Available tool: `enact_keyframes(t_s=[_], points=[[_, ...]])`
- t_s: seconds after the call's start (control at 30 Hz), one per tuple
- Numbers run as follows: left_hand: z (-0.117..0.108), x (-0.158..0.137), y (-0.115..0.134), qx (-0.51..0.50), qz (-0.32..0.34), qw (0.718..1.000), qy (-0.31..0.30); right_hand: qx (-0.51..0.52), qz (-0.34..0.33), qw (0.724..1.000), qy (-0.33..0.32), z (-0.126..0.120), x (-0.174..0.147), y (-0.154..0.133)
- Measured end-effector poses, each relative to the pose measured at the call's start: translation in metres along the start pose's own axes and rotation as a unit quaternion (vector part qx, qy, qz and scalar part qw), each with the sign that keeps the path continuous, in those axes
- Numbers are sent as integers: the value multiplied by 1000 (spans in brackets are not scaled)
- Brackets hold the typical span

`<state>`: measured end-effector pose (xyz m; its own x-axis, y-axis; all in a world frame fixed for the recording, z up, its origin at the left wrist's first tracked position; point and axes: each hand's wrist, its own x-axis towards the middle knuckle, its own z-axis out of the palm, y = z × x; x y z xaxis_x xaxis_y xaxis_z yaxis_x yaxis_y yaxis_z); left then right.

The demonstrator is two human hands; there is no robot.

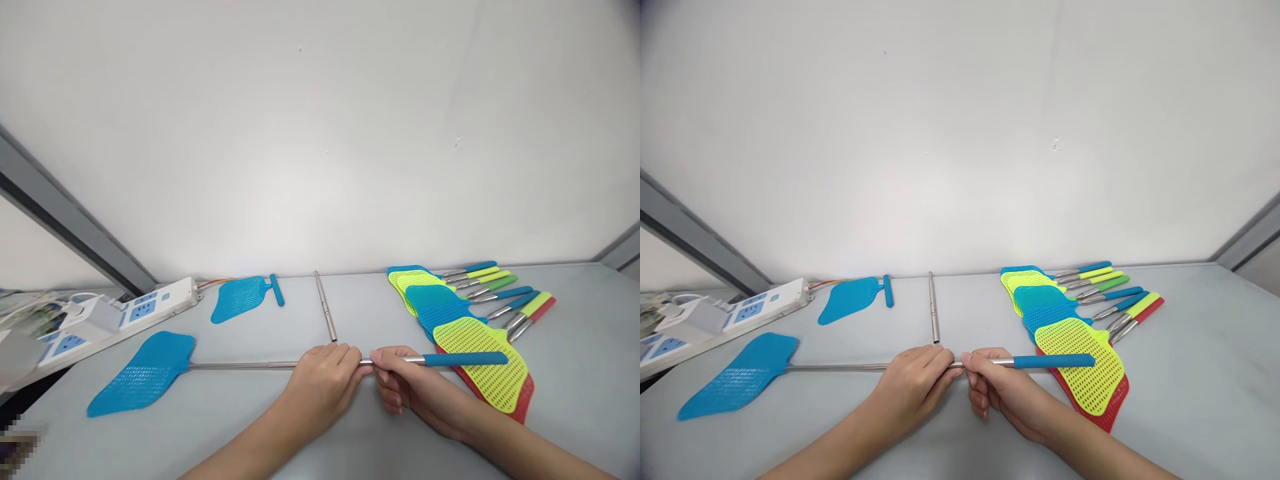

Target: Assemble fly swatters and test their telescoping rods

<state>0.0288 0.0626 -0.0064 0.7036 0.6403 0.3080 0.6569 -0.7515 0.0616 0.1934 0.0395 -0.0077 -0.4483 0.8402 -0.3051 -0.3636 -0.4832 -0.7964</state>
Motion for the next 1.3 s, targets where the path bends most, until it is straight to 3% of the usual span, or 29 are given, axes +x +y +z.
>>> enact_keyframes(t_s=[0.5, 1.3], points=[[1, 5, -12, -3, 44, 999, 2, -18, -9, 1000, -15, -5, 1, 5], [7, 3, -10, -13, 17, 1000, -19, -4, 2, 1000, -29, -7, 2, 1]])
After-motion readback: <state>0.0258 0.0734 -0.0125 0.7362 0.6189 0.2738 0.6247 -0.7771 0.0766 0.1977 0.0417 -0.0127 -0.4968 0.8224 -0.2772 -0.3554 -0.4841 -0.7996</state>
